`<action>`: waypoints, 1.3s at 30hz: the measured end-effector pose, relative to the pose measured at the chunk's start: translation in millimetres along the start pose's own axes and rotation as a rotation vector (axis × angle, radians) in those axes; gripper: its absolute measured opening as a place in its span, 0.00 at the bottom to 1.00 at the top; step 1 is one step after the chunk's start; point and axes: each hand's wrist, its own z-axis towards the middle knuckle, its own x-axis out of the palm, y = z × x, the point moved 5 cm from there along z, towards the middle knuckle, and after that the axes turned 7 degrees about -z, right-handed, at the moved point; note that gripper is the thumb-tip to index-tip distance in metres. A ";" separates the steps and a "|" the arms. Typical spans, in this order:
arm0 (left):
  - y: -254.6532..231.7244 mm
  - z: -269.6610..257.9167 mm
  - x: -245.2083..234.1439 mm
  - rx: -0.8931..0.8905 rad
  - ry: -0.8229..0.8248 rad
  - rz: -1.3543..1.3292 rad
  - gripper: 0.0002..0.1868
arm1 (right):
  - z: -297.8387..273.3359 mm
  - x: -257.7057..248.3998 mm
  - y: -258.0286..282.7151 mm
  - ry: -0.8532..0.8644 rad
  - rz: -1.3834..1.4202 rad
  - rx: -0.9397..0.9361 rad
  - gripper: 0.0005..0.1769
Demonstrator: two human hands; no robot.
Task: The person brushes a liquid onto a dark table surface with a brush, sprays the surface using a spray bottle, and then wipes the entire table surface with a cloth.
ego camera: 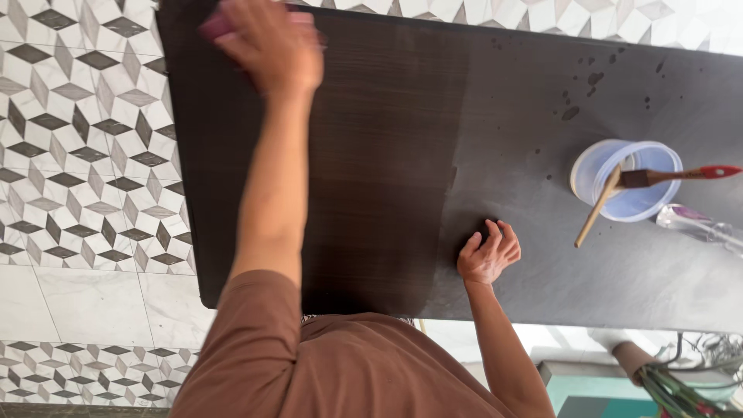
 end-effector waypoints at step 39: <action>-43.1 -43.2 8.5 0.301 0.380 -0.007 0.39 | -2.3 -3.8 10.6 -0.012 -0.017 0.005 0.21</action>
